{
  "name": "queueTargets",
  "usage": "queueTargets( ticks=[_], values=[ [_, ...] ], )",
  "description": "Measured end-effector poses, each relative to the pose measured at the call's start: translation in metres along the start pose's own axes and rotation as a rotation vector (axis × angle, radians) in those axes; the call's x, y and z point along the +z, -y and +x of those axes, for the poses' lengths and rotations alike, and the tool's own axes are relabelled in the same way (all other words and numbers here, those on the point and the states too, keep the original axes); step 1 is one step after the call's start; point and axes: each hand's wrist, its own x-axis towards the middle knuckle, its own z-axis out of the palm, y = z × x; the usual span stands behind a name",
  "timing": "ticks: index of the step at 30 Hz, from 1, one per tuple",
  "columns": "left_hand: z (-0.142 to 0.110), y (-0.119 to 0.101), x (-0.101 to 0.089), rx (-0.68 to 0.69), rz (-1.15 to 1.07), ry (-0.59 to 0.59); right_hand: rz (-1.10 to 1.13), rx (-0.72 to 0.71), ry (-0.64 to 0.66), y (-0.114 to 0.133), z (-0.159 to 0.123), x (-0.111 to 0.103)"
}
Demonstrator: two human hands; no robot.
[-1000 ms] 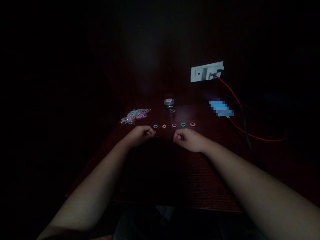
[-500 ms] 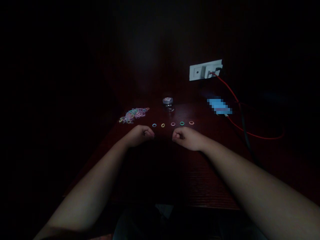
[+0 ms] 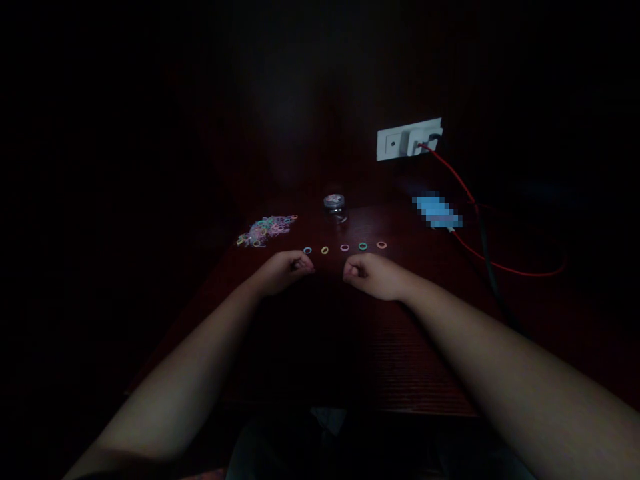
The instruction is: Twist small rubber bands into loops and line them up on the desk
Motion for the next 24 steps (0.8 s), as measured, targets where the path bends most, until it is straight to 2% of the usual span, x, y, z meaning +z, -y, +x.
queueTargets(
  ticks=[10,17,24],
  values=[
    [-0.001,0.0,-0.003,-0.042,-0.025,-0.005,0.005,0.004,0.014,-0.002,0.0,0.0],
    [-0.002,-0.007,-0.002,0.005,0.007,-0.043,0.033,0.013,0.015,0.002,-0.001,-0.001],
    [-0.003,-0.018,0.004,0.111,0.039,-0.092,0.045,-0.028,-0.005,0.001,-0.001,0.001]
  ],
)
